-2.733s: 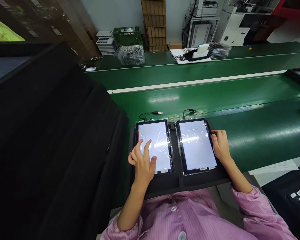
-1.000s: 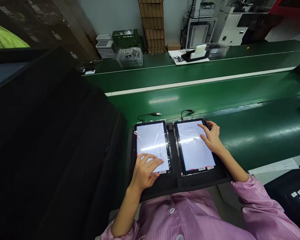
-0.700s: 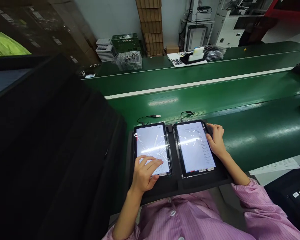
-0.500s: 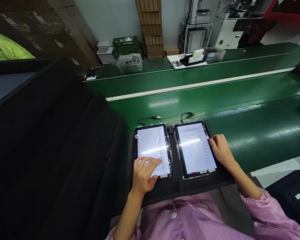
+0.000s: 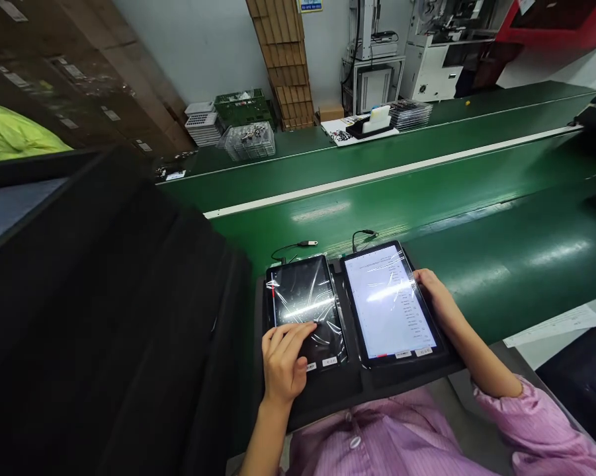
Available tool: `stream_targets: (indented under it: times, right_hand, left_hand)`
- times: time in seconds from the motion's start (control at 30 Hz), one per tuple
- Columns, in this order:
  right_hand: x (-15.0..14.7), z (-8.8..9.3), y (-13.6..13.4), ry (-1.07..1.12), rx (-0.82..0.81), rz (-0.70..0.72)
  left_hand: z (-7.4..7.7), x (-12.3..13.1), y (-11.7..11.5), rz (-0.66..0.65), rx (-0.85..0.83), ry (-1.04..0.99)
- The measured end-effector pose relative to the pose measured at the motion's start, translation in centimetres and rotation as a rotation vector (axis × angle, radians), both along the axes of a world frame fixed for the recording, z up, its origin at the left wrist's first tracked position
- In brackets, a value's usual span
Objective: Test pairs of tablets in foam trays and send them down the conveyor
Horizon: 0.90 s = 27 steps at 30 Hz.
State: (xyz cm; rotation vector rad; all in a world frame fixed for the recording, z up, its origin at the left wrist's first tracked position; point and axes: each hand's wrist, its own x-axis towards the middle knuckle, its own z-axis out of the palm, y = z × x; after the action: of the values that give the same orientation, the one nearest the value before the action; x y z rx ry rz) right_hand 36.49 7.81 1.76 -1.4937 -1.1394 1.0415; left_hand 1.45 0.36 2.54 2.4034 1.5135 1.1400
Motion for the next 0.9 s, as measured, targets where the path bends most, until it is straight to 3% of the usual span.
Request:
stream_targets:
  times: [0.1, 0.17, 0.23, 0.4, 0.57, 0.67, 0.77, 0.9]
  right_hand:
    - [-1.2, 0.8, -0.4, 0.514, -0.299, 0.091]
    - [-1.8, 1.2, -0.5, 0.685, -0.525, 0.105]
    - [-2.1, 1.5, -0.3, 0.761, -0.607, 0.054]
    - [-1.9, 1.6, 0.0, 0.821, -0.517, -0.178]
    - [-1.1, 1.2, 0.0, 0.918, -0.665, -0.049]
    - [-1.0, 1.0, 0.0, 0.98, -0.676, -0.061]
    - [-1.0, 0.8, -0.2, 1.032, -0.608, -0.012]
    - [-0.7, 0.3, -1.0, 1.054, -0.545, 0.071]
  left_hand:
    - [-0.4, -0.4, 0.4, 0.271, -0.037, -0.006]
    - [-0.7, -0.8, 0.8, 0.536, -0.15, -0.01]
    - [-0.8, -1.2, 1.2, 0.69, -0.273, -0.018]
    - [0.6, -1.6, 1.6, 0.714, -0.435, 0.017]
    - [3.6, -0.8, 1.8, 0.802, -0.72, 0.06]
    - [4.9, 0.0, 2.5, 0.812, -0.852, 0.114]
    - [5.1, 0.1, 3.2, 0.785, -0.882, 0.076]
    - [4.3, -1.2, 3.6, 0.768, -0.841, -0.04]
